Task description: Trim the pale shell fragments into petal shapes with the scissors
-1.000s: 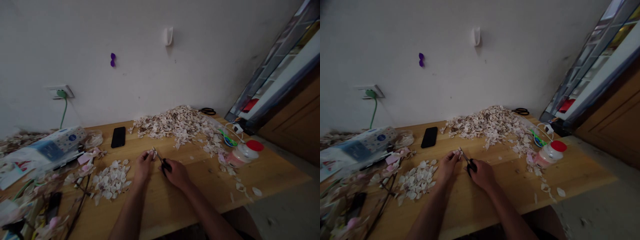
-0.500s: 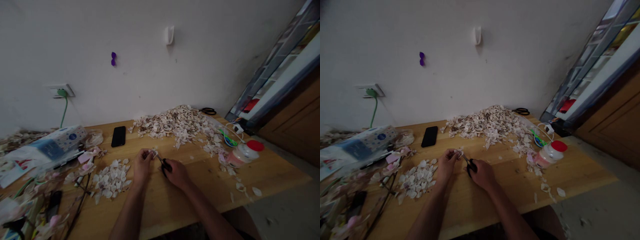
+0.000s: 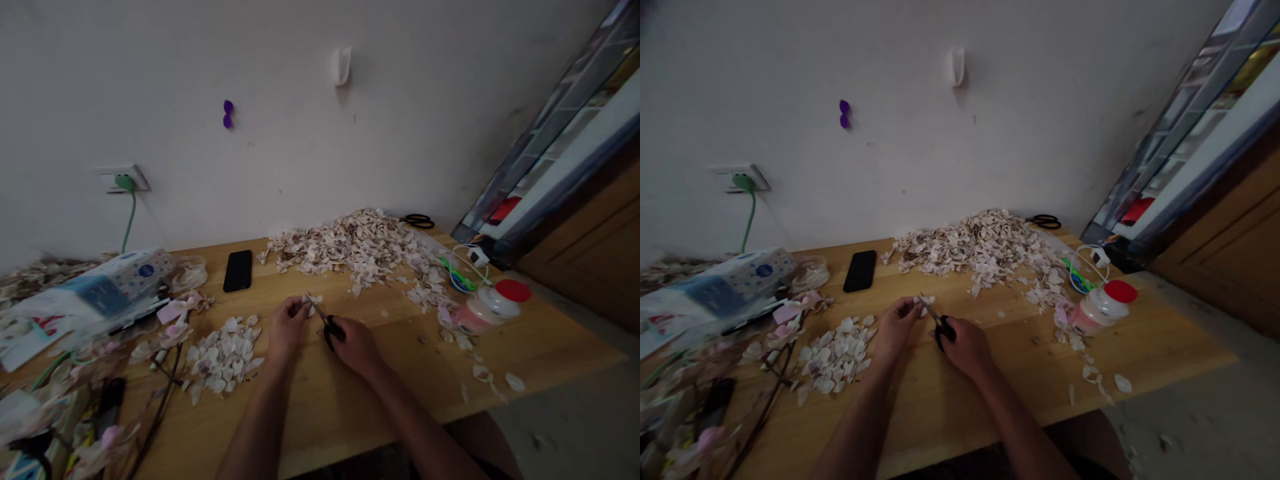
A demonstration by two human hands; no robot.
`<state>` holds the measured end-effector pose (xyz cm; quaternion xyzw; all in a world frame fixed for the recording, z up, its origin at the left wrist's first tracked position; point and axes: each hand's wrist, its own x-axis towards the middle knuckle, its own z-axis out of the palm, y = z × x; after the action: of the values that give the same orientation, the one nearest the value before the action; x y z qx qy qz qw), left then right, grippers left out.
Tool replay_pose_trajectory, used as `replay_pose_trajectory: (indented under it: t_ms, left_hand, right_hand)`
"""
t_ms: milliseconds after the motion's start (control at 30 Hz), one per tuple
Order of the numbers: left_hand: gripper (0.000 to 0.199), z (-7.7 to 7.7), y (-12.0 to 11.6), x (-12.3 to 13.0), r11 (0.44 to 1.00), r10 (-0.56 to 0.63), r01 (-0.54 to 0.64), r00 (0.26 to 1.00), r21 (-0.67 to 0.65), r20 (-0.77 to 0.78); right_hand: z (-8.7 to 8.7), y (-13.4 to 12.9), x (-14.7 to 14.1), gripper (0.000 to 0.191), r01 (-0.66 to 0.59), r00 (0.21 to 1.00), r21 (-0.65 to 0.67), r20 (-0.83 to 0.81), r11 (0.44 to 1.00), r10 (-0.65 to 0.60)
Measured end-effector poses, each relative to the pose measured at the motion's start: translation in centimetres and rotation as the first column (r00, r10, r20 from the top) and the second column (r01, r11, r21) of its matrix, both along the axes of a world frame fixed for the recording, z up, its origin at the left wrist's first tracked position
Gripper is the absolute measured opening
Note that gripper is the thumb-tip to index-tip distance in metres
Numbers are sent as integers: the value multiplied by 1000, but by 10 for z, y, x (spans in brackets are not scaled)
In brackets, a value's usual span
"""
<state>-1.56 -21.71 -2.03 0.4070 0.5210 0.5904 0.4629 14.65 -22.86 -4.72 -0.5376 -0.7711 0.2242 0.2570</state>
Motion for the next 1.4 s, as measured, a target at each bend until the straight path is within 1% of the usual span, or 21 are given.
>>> replay_pose_trajectory:
  t_ms: [133,233,300,433,633,733,867,967,1100,1267,1400]
  left_hand:
    - [37,-2,0,4,998,-18,29,984,-60,179]
    - [33,-6,-1,8,992,-35,71,950,-105,310]
    - [30,-9,-2,10,990,-35,81,933,-114,357]
    - [30,-11,-2,10,991,-30,72,942,-113,334]
    - [28,-14,1,1,991,-66,90,973,-98,223]
    - [27,-15,1,-2,989,-93,114,975,-96,203]
    - [26,-13,0,-3,982,-117,150,960,-114,255]
    - [26,-11,-1,-4,969,-139,200,926,-142,352]
    - [25,-7,-3,-5,952,-121,234,881,-199,458]
    - [26,-2,-5,-7,945,-121,239,888,-221,444]
    - [27,-2,-5,-7,944,-134,248,891,-219,434]
  right_hand:
    - [-1,0,0,22,6,1000,-12,-18,1000,-6]
    - [-2,0,0,22,18,1000,-5,-10,1000,-18]
    - [-3,0,0,22,17,1000,-3,-5,1000,-17]
    - [-5,0,-1,22,19,1000,10,13,1000,-19]
    - [-5,1,-1,21,23,999,14,40,1000,-24]
    - [-5,1,-1,22,24,999,10,39,1000,-24]
    - [-6,1,-1,21,23,998,26,49,999,-24]
    - [-7,1,-1,19,20,997,33,72,999,-23]
    - [-9,1,0,19,19,996,38,88,999,-22]
    - [-9,1,0,19,14,995,52,96,999,-19]
    - [-9,1,0,16,7,995,58,103,998,-12]
